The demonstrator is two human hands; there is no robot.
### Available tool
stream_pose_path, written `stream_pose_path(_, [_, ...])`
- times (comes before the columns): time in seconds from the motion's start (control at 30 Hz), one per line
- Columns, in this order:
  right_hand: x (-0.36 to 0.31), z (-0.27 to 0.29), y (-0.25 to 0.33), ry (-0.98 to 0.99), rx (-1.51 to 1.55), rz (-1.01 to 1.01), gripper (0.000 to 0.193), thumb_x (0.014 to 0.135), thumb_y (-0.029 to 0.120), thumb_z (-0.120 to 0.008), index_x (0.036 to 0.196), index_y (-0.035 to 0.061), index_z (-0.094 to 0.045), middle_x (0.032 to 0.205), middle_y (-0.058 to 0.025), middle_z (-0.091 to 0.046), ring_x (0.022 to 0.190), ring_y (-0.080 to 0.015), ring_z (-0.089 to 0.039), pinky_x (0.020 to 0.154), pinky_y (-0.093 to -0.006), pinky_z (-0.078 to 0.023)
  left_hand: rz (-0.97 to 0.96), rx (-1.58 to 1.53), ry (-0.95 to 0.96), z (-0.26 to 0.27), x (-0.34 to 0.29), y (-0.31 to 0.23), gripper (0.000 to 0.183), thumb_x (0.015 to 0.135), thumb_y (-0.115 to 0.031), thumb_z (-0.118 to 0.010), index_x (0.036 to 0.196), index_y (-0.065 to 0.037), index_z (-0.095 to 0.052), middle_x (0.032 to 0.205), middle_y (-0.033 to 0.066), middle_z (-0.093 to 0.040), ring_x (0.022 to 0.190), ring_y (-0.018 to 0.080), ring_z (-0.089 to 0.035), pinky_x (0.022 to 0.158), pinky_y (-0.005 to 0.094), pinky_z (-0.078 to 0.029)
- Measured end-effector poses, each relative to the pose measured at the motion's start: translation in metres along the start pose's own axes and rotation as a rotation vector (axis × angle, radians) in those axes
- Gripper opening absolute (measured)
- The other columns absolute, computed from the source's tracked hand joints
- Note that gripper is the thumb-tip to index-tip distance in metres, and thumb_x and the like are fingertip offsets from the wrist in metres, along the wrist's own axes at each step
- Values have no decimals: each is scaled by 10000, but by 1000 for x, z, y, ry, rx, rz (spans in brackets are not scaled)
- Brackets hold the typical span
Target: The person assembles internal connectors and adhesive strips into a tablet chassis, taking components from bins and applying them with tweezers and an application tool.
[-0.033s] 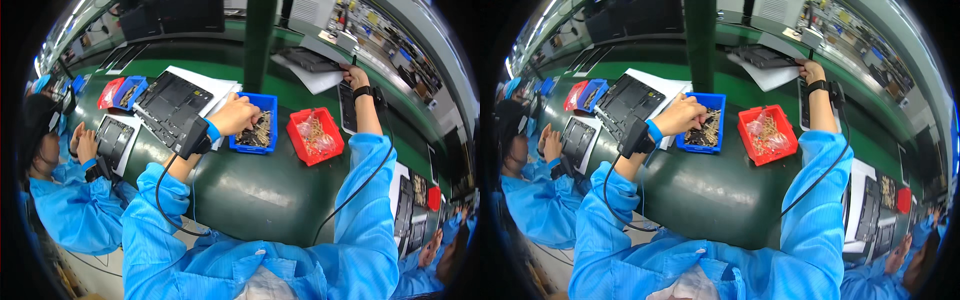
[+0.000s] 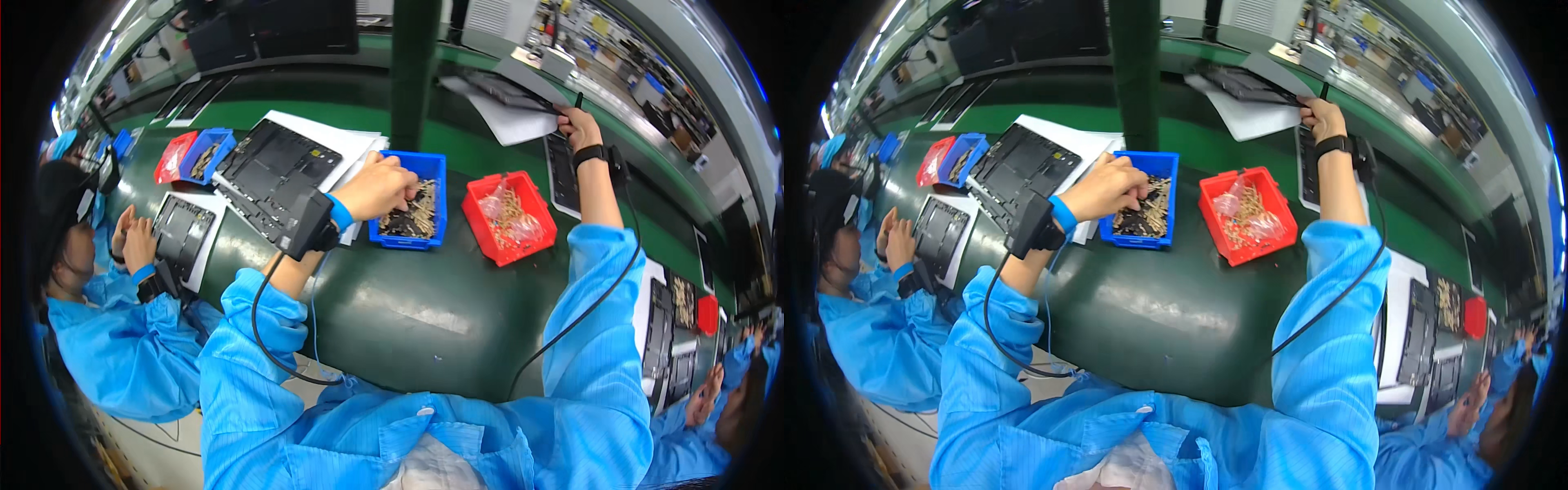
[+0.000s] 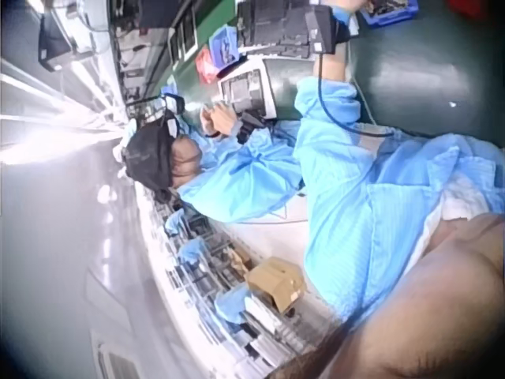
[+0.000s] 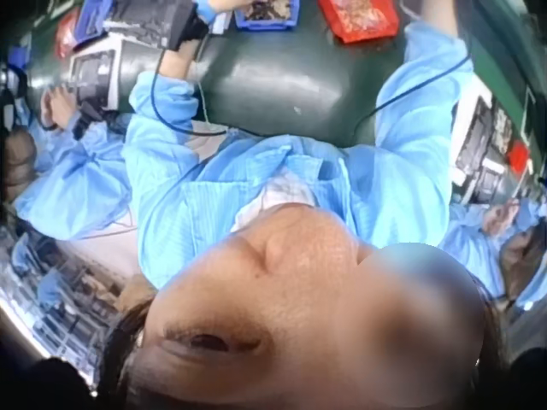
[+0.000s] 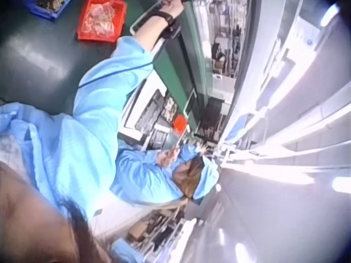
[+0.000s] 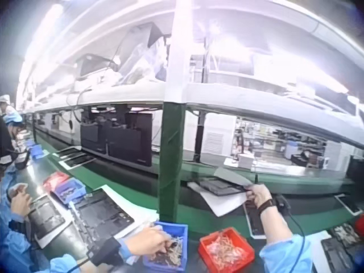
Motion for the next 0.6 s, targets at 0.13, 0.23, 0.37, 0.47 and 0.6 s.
stream_pose_path(0.13, [-146,-47,-20,89,305,-106,162,930,121,-632,820,91,-518,598,41,-407,436,-37,-326,371,-185,-180,68,33,-47,12,-38,19,87,769,-170,-744,831,-121,-707,782,22,-660,930,250,-575,858,402,-396])
stream_pose_path(0.23, [-246,6,-32,228,496,-100,123,979,169,-558,887,88,-563,642,20,-459,496,-54,-406,417,-192,-279,65,-156,-90,17,-28,16,86,798,-132,-714,809,-47,-708,799,89,-678,831,271,-623,783,382,-478])
stream_pose_path(0.37, [-379,31,-92,-82,200,231,220,923,110,-599,1096,-24,-614,936,-95,-648,860,-130,-605,802,-219,-459,195,-296,-151,16,-30,15,156,823,-142,-685,884,-3,-719,780,128,-709,720,232,-682,680,335,-519])
stream_pose_path(0.47, [-448,13,-90,-63,25,160,285,899,135,-620,1107,-61,-624,969,-127,-680,859,-137,-658,815,-235,-521,216,-364,-161,11,-30,19,167,826,-159,-685,884,-6,-719,788,123,-712,730,221,-681,690,332,-518])
stream_pose_path(0.6, [-462,0,-93,78,384,-400,181,883,78,-649,1012,-46,-625,750,-47,-674,403,7,-458,354,-120,-361,243,-379,-144,11,-30,13,180,824,-181,-695,877,-11,-718,812,110,-716,765,207,-680,725,328,-519])
Point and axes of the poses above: each hand's wrist, its own x-axis towards the middle knuckle, its own z-axis out of the back of the hand, y = z × x, the point moved 1 cm from there along x, towards the middle knuckle
